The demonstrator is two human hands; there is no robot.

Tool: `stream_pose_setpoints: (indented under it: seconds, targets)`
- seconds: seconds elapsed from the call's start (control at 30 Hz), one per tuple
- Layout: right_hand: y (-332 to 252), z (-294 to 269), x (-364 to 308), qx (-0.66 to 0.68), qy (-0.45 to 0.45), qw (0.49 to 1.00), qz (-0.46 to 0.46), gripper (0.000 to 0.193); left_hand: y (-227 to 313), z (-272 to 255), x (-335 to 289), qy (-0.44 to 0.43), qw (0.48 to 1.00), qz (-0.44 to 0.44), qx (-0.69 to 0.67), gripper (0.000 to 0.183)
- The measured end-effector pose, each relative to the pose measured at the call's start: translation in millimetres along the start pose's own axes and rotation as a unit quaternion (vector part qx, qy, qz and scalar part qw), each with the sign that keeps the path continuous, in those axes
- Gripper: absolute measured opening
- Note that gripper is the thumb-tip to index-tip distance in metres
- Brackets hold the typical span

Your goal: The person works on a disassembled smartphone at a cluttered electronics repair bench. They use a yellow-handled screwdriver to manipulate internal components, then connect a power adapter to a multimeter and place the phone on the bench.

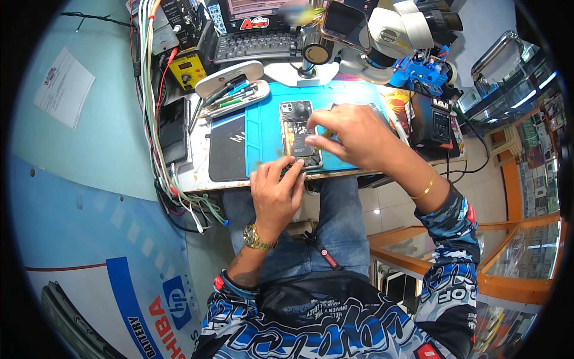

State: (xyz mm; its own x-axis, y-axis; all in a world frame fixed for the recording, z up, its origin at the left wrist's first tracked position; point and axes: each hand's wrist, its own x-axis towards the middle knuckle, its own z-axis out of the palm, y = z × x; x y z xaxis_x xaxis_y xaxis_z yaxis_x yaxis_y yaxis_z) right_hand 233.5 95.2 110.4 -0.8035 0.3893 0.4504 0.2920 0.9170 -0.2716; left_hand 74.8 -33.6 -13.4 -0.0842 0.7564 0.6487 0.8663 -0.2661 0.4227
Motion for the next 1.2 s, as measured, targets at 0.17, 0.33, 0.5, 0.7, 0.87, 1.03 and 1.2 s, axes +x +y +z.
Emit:
stream_pose_setpoints:
  seconds: [0.17, 0.33, 0.5, 0.7, 0.87, 1.03, 1.2]
  targets:
    - [-2.5, 0.6, -4.9, -0.037, -0.041, 0.998, -0.002, 0.023, -3.2, 2.4, -0.7, 0.015, 1.000, -0.001, -0.005, 0.024]
    - [-7.8, 4.8, -4.4, -0.016, 0.015, 1.000, -0.002, 0.019, -1.9, 1.9, 0.3, 0.013, 1.000, -0.002, -0.014, 0.023]
    - [-3.2, -0.8, -2.5, -0.015, -0.026, 0.999, 0.017, 0.017, -2.5, 1.9, -0.9, 0.015, 1.000, -0.005, -0.010, 0.023]
    - [-12.4, -8.5, -0.3, -0.037, -0.094, 0.992, 0.070, 0.022, -4.8, 2.9, -2.1, 0.017, 1.000, 0.001, -0.013, 0.026]
    - [-1.2, -0.5, -7.4, -0.026, -0.050, 0.998, 0.042, 0.023, 1.7, -0.2, 0.1, 0.026, 0.997, -0.055, -0.054, 0.034]
    - [-4.4, -6.8, -6.5, -0.005, -0.026, 0.998, 0.064, 0.022, 9.4, -3.9, 10.8, 0.042, 0.995, -0.066, -0.064, 0.037]
    - [-14.2, -24.6, -24.3, 0.120, 0.013, 0.977, 0.175, 0.016, 13.8, -6.7, 22.4, 0.029, 0.980, -0.090, -0.172, 0.028]
